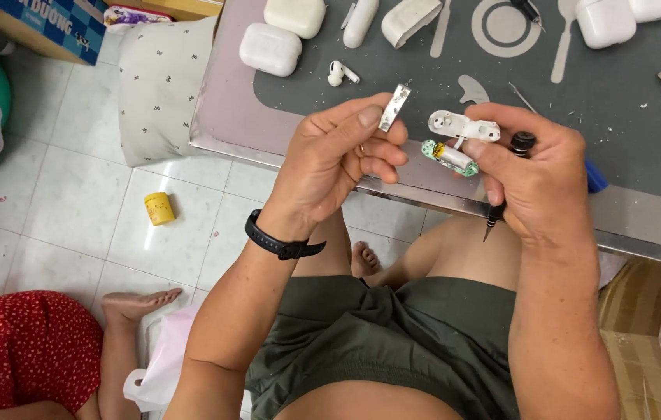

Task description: Repairing and cleaning the internal components of a wireless earbud charging case using precision tools.

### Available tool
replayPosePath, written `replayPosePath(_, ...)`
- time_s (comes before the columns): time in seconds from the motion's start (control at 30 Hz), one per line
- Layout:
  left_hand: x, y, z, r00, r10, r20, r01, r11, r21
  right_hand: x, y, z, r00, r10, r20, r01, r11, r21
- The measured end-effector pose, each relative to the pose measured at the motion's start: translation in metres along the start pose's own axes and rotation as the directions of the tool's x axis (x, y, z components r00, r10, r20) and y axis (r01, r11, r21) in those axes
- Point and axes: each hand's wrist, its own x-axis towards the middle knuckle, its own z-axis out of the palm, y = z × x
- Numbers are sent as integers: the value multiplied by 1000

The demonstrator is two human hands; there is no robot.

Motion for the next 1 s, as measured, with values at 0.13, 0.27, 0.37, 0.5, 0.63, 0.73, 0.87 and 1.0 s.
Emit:
replayPosePath(0.13, 0, -1, -1, 1000, 0, -7, 0, 1000, 1, -1, 2, -1, 1000, -12, -1, 12, 1000, 16)
replayPosePath(0.27, 0, -1, -1, 1000, 19, 7, -19, 999, 27, -1, -1, 1, 999, -36, 18, 36, 999, -18)
replayPosePath(0.37, 1, 0, 1, 999, 42, -3, -41, 996, 78, 1, -4, 3, 1000, -22, 18, 23, 999, -36)
replayPosePath(0.5, 1, 7, 15, 971, 240, -4, -209, 852, 480, 9, -11, 6, 997, 54, 54, -47, 991, -124)
replayPosePath(0.63, -2, 12, 13, 941, 326, 94, -299, 668, 682, 23, -23, 10, 990, 119, 71, -101, 971, -215)
replayPosePath(0.73, -4, 15, 14, 910, 372, 182, -342, 427, 837, 32, -27, 10, 981, 180, 68, -153, 944, -291)
replayPosePath(0.87, -9, 15, 5, 974, 225, -17, -163, 751, 639, 31, -30, 9, 982, 189, 28, -162, 903, -397)
replayPosePath(1.0, -20, 14, 6, 981, 160, -108, -70, 817, 572, 23, -32, 8, 992, 126, 16, -105, 888, -448)
